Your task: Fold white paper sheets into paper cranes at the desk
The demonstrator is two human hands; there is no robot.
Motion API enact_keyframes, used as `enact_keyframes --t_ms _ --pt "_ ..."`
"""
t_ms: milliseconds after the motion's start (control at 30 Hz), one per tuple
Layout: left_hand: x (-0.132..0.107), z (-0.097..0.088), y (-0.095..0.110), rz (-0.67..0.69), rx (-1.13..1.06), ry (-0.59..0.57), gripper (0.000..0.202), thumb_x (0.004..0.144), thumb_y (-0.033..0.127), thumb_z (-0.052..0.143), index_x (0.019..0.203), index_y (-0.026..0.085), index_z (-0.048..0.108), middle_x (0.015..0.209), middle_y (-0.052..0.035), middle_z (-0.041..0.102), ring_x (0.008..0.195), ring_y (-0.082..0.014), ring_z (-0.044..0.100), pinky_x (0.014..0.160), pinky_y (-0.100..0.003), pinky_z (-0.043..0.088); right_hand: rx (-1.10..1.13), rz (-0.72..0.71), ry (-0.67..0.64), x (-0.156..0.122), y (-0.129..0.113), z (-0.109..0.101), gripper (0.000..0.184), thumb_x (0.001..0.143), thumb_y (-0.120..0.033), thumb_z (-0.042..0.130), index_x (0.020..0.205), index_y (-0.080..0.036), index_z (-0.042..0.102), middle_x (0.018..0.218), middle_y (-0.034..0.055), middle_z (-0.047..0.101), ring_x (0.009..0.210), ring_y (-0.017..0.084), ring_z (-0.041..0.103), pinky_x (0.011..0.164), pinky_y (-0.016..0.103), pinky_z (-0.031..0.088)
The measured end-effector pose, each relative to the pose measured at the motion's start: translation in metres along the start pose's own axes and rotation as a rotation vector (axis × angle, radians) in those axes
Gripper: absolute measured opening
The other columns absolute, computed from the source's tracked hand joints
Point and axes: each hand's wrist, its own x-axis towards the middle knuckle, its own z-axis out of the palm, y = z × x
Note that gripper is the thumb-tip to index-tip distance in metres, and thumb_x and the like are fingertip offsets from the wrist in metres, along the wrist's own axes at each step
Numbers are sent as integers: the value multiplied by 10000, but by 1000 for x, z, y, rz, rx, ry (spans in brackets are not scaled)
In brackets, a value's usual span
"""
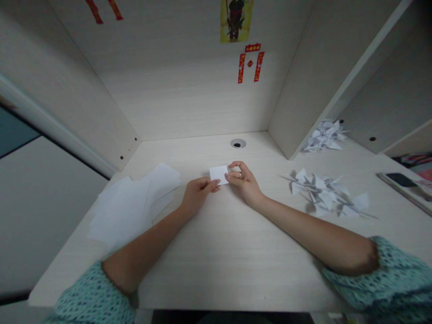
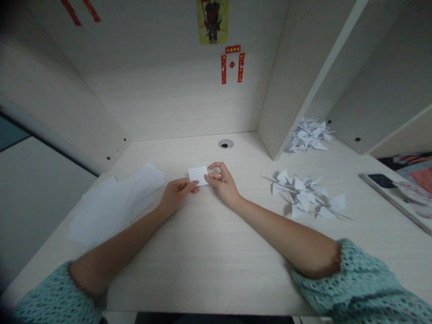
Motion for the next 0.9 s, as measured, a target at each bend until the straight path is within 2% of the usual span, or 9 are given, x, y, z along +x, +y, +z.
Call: enact_keyframes --t_ms 200,333,500,600,700,833,900 --pt "1 0 1 -23 -31 -28 395 764 531 608 633 161 657 733 -54 737 724 -199 687 709 -293 500 -84 -43 50 -3 -1 2 427 654 -391 747 914 -254 436 630 -52 674 518 136 555 539 253 369" --pt "0 0 -1 -2 43 -41 390 771 525 597 670 158 682 732 -54 735 701 -188 668 673 -278 478 -116 -99 86 -1 3 1 412 670 -396 738 902 -250 431 626 -50 663 530 130 543 552 251 369" --pt "-3 -1 -2 32 109 -98 378 763 530 599 712 170 706 688 -28 709 655 -159 620 610 -245 436 -150 -183 173 11 14 -9 335 719 -424 684 876 -253 443 586 -79 527 556 126 488 590 255 378" --pt "-1 -2 -2 39 41 -52 386 805 520 551 759 171 709 759 -38 720 729 -167 636 677 -252 451 -201 -224 125 13 18 -13 272 788 -431 608 917 -258 443 616 -69 483 581 135 476 594 257 374" --pt "1 -3 -2 41 -29 -17 423 858 518 469 805 166 697 787 -38 709 754 -163 624 675 -245 444 -347 -257 34 7 15 -10 184 855 -384 536 960 -257 454 655 -50 468 606 145 472 587 261 365" --pt "1 -4 -1 64 11 -21 414 834 522 511 673 161 634 637 12 607 630 -128 528 602 -229 385 -578 -348 -48 -5 4 -4 89 886 -296 492 961 -248 497 789 2 549 702 164 528 650 285 390" --pt "0 -3 0 57 18 -10 410 813 519 539 631 158 605 600 27 557 585 -113 477 567 -224 351 -608 -372 -79 -9 1 -2 107 881 -286 505 981 -248 503 847 16 581 761 173 554 702 295 404"
